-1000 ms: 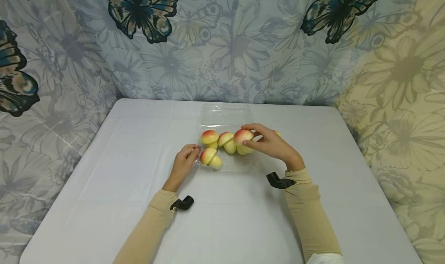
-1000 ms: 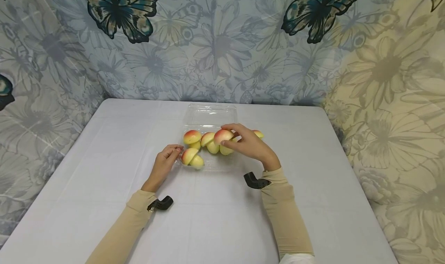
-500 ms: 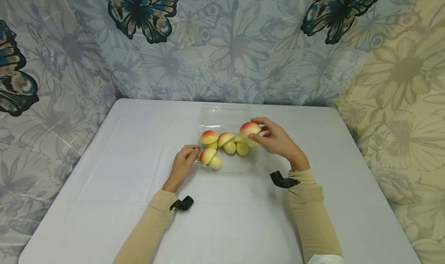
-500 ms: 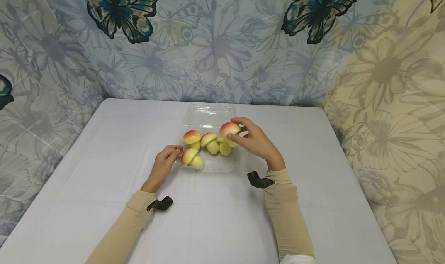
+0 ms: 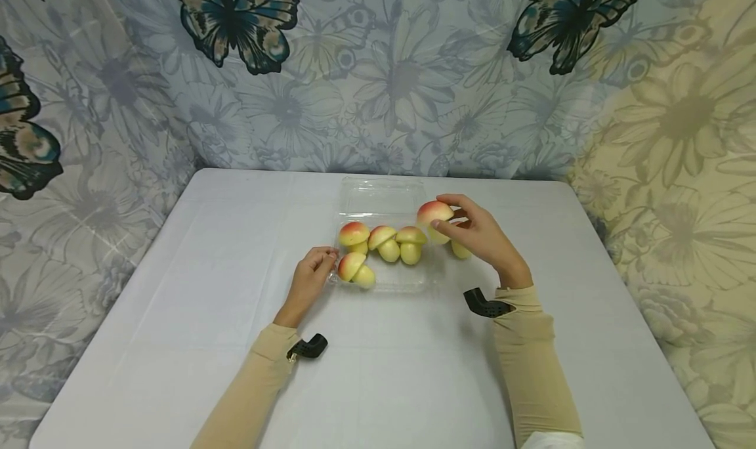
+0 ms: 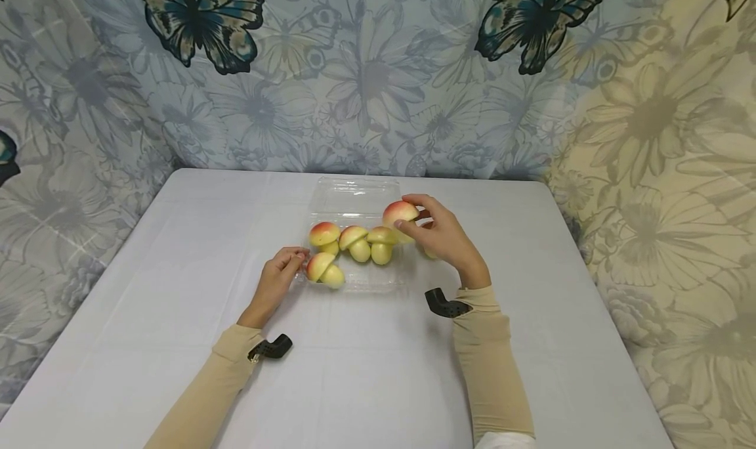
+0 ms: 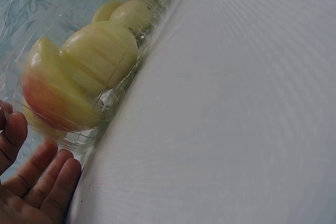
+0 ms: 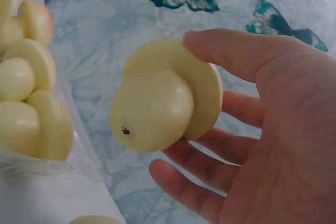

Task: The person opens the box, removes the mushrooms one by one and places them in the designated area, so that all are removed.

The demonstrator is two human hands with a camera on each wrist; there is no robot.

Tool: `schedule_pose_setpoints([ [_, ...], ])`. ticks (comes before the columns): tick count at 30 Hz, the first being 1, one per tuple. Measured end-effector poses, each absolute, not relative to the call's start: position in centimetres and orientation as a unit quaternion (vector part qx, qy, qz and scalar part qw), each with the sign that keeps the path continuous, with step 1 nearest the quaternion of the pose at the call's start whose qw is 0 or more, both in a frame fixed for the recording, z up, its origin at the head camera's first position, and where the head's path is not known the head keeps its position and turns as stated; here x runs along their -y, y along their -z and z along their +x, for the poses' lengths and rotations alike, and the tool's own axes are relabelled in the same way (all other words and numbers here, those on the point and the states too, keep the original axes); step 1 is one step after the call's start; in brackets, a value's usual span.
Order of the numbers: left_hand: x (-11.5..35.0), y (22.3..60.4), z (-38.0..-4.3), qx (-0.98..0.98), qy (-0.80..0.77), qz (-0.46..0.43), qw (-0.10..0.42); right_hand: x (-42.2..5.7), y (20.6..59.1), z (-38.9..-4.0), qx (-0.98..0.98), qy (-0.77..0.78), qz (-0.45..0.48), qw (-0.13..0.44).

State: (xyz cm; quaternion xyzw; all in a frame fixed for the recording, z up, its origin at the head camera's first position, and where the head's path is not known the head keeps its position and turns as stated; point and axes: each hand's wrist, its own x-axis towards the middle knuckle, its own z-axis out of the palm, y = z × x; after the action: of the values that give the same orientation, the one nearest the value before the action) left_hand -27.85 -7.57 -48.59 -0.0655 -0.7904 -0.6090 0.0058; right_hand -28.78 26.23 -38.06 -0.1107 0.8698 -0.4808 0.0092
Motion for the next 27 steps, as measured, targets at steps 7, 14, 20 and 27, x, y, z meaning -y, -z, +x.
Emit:
schedule_pose_setpoints([
  [7,7.7,50.0,-28.4,0.784,0.617,-0.068,0.022,-26.8,38.0,-28.9,-0.869,0.486,-0.092,0.003],
  [14,7.6,50.1,-28.4,0.779,0.622,-0.069,0.030,-27.0,37.8,-28.8,-0.869,0.488,-0.077,-0.001],
  [20,7.5,50.1,-28.3,0.781,0.620,-0.063,0.036,-27.4,37.6,-28.9,-0.865,0.497,-0.062,-0.012],
  [27,7.4,49.9,-28.4,0.784,0.617,-0.059,0.027,-28.1,37.4,-28.9,-0.863,0.502,-0.055,-0.023],
])
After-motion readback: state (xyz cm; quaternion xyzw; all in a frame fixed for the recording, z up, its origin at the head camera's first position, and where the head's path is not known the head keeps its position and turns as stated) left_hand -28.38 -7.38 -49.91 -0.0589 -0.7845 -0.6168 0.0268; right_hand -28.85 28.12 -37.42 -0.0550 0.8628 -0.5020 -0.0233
